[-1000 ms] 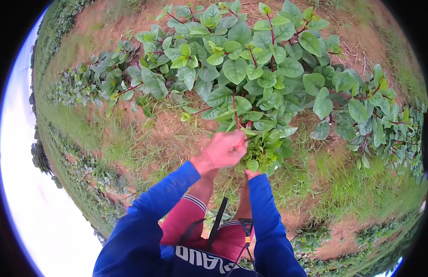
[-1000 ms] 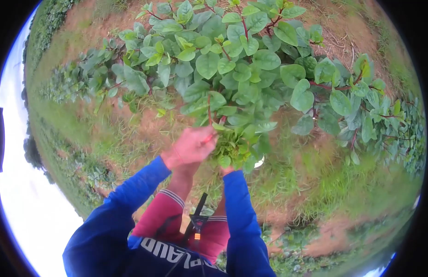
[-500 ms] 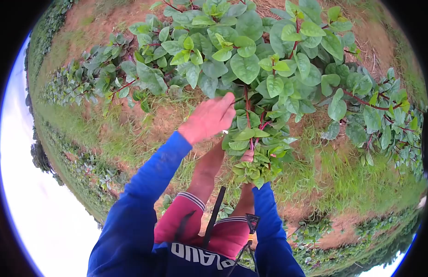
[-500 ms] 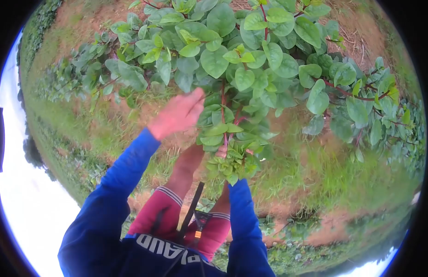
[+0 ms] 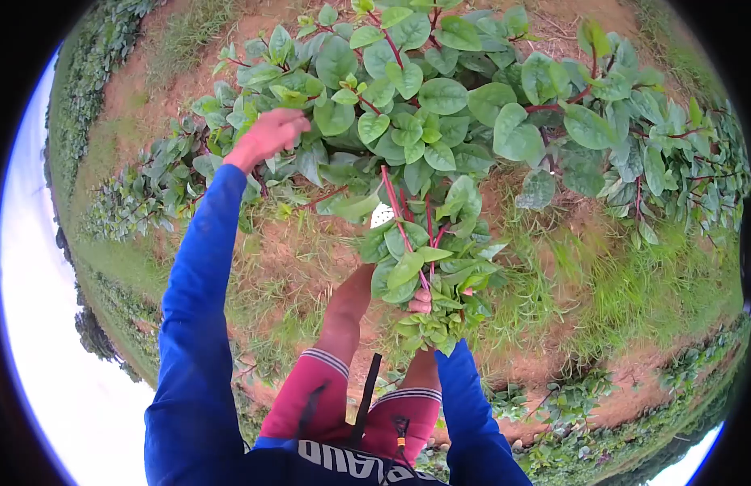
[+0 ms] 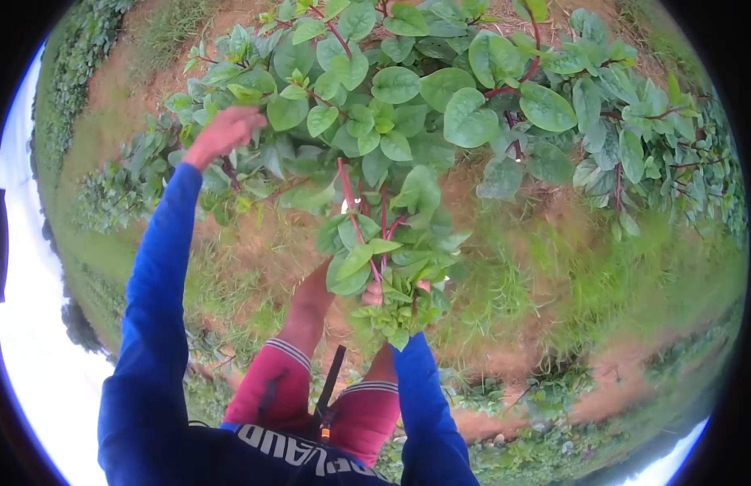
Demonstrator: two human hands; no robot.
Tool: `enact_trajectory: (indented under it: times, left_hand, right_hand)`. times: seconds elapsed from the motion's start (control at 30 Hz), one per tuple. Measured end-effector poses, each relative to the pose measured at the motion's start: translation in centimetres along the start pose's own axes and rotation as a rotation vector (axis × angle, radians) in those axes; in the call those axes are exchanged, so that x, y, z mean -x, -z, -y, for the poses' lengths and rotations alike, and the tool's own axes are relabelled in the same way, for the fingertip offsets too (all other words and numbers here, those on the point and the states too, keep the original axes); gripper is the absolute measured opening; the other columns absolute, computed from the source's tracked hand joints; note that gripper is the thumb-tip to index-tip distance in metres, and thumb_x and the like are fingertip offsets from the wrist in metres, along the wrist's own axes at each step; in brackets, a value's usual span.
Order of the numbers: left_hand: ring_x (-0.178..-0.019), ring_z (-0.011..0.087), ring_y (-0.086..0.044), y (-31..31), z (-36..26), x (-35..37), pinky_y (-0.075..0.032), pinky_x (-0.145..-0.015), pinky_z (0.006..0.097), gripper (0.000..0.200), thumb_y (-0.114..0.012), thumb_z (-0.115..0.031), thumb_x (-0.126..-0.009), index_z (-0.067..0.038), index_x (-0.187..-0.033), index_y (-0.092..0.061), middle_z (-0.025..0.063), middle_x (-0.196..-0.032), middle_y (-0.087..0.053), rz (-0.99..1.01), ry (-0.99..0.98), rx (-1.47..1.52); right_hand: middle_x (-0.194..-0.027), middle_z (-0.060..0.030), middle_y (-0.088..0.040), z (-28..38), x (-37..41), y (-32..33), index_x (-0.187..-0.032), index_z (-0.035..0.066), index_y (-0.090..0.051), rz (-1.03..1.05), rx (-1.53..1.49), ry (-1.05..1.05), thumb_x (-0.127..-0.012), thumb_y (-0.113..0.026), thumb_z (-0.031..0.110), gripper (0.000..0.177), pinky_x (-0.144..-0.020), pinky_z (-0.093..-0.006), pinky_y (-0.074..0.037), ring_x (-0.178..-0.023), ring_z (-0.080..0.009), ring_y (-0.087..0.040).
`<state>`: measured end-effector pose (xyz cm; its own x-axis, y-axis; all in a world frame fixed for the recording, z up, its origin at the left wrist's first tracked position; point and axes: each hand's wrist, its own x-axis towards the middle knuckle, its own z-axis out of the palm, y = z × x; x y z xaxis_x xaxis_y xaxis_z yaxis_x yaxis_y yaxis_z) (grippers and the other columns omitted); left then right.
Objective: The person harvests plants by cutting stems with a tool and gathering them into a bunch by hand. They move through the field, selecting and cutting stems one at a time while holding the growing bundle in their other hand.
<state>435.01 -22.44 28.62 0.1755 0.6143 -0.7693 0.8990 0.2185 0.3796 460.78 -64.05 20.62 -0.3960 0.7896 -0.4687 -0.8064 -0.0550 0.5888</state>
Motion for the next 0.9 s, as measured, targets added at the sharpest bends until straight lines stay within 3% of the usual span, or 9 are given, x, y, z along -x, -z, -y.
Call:
enact_trajectory:
  times: [0.1,0.17,0.3,0.43,0.5,0.57,0.7,0.8,0.9]
  left_hand:
    - [-0.043,0.0054,-0.037,4.6,-6.6,-1.7,-0.030,-0.036,0.0203,0.049,-0.052,-0.049,-0.094,-0.006,-0.115,-0.062,-0.0004,-0.066,-0.053,-0.139,-0.104,0.665]
    - [-0.042,0.0049,-0.038,5.2,-12.2,-4.4,-0.030,-0.036,0.0196,0.050,-0.054,-0.052,-0.094,-0.007,-0.116,-0.062,-0.0004,-0.066,-0.055,0.013,-0.128,0.913]
    - [-0.040,0.0037,-0.037,0.4,-18.5,-6.0,-0.029,-0.034,0.0198,0.046,-0.054,-0.047,-0.095,-0.003,-0.106,-0.062,0.0007,-0.064,-0.057,0.314,-0.157,0.909]
    - [-0.044,0.0050,-0.044,-10.3,-18.5,4.0,-0.032,-0.038,0.0224,0.026,-0.060,-0.029,-0.093,-0.006,-0.085,-0.065,-0.0029,-0.062,-0.058,0.209,-0.294,0.734]
    - [-0.057,0.0202,-0.061,-16.8,-16.7,8.1,-0.045,-0.053,0.0372,0.021,-0.062,-0.022,-0.089,-0.004,-0.079,-0.062,0.0110,-0.063,-0.059,-0.035,-0.580,0.200]
    - [-0.067,0.0348,-0.065,-21.8,-14.6,11.1,-0.050,-0.059,0.0412,0.016,-0.062,-0.019,-0.088,-0.003,-0.088,-0.062,0.0182,-0.075,-0.063,-0.011,-0.543,0.177]
    - [-0.071,0.0354,-0.067,-26.1,-12.3,15.5,-0.053,-0.064,0.0435,0.019,-0.063,-0.019,-0.089,-0.003,-0.100,-0.064,0.0187,-0.087,-0.067,-0.216,-0.451,0.271]
    - [-0.074,0.0357,-0.068,-26.5,-11.1,18.2,-0.055,-0.068,0.0444,0.028,-0.062,-0.019,-0.090,-0.005,-0.115,-0.062,0.0189,-0.098,-0.068,-0.161,-0.382,0.234]
    - [-0.068,0.0331,-0.065,-25.2,-10.6,18.8,-0.053,-0.063,0.0402,0.033,-0.058,-0.018,-0.093,-0.005,-0.124,-0.056,0.0184,-0.095,-0.068,0.148,-0.446,0.246]
  right_hand:
    - [-0.117,-0.0114,-0.057,-1.0,2.8,-4.0,-0.138,0.009,-0.050,0.035,-0.015,0.090,-0.085,-0.060,0.046,0.066,-0.075,-0.0392,-0.044,-0.091,-0.0276,-0.053]
    - [-0.117,-0.0112,-0.057,-0.9,3.5,-5.3,-0.138,0.010,-0.050,0.032,-0.008,0.141,-0.086,-0.060,0.047,0.065,-0.076,-0.0395,-0.044,-0.091,-0.0273,-0.053]
    - [-0.116,-0.0109,-0.056,1.2,2.2,-7.0,-0.138,0.010,-0.050,0.033,0.017,0.216,-0.088,-0.058,0.047,0.062,-0.076,-0.0400,-0.044,-0.091,-0.0267,-0.052]
    - [-0.115,-0.0105,-0.055,3.7,-3.0,-8.1,-0.138,0.011,-0.050,0.067,0.051,0.226,-0.090,-0.057,0.047,0.060,-0.077,-0.0406,-0.044,-0.091,-0.0262,-0.051]
    - [-0.114,-0.0103,-0.055,4.5,-5.5,-7.9,-0.138,0.012,-0.050,0.072,0.080,0.209,-0.091,-0.057,0.047,0.059,-0.078,-0.0408,-0.044,-0.091,-0.0259,-0.051]
    - [-0.113,-0.0101,-0.054,4.8,-7.2,-7.5,-0.138,0.012,-0.050,0.057,0.114,0.181,-0.092,-0.056,0.047,0.058,-0.078,-0.0411,-0.044,-0.092,-0.0256,-0.050]
    - [-0.112,-0.0098,-0.053,5.8,-7.9,-5.2,-0.138,0.013,-0.050,0.034,0.160,0.119,-0.094,-0.055,0.048,0.056,-0.079,-0.0416,-0.045,-0.092,-0.0251,-0.050]
    - [-0.111,-0.0095,-0.053,7.0,-5.7,-2.9,-0.138,0.013,-0.050,0.069,0.126,0.004,-0.096,-0.054,0.048,0.054,-0.080,-0.0420,-0.045,-0.092,-0.0247,-0.049]
    - [-0.111,-0.0092,-0.052,8.6,-3.3,-0.9,-0.138,0.014,-0.050,0.105,0.109,-0.081,-0.097,-0.053,0.048,0.053,-0.080,-0.0425,-0.045,-0.092,-0.0243,-0.049]
